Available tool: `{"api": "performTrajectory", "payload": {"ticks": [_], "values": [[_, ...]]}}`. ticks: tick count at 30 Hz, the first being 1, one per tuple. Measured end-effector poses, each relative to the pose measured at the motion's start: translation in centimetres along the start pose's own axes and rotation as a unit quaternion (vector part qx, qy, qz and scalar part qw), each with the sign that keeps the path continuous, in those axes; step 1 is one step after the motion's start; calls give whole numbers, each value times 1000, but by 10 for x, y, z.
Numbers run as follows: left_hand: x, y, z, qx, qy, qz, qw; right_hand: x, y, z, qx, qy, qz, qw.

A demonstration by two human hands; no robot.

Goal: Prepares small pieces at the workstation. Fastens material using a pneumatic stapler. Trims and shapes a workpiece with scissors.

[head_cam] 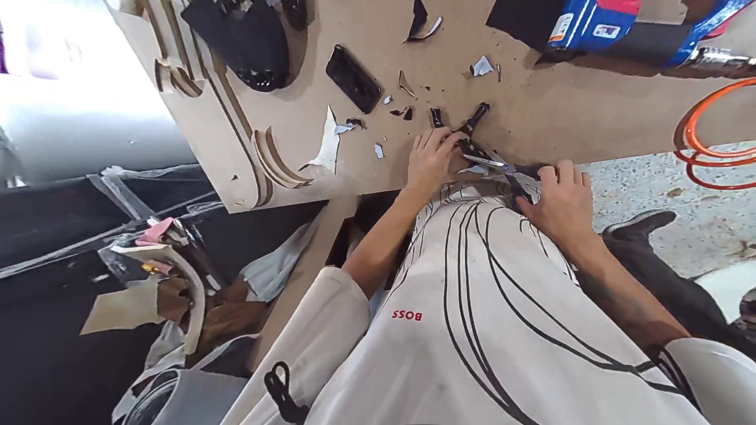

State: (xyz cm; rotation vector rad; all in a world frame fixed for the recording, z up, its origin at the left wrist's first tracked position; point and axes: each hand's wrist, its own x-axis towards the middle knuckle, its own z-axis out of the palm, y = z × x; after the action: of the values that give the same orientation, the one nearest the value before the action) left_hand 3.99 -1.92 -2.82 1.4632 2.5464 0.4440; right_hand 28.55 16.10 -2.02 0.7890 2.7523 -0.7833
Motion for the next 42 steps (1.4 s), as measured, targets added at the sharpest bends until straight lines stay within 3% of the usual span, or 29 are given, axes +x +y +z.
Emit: {"api": "performTrajectory", "payload": {"ticks": [2, 6, 13, 22, 25, 30, 34, 39, 42], "values": [[10, -3, 3, 1, 3, 7, 1000, 2, -3, -1, -5, 7, -5, 1000], [12, -13, -9, 8, -28, -52, 998, 8, -9, -5, 7, 1, -8, 1000], [12, -34, 6, -12, 27, 65, 997, 13, -20, 0, 0, -4, -6, 1000], [18, -33, -3, -44, -24, 60, 997, 49, -26, -13, -18, -29, -65, 997], [16, -31, -6, -61, -28, 29, 997, 60, -28, -12, -10, -26, -75, 997], [12, -31, -22, -120, 35, -112, 986, 68, -28, -9, -5, -56, -64, 996], [11, -40, -29, -129, 26, -157, 979, 68, -27, -9, -6, -82, -59, 995], [15, -50, -27, -164, -29, -163, 972, 72, -24, -9, -5, -95, -69, 993], [13, -52, -27, -172, -53, -100, 979, 72, -19, -8, 31, -91, -84, 992]]}}
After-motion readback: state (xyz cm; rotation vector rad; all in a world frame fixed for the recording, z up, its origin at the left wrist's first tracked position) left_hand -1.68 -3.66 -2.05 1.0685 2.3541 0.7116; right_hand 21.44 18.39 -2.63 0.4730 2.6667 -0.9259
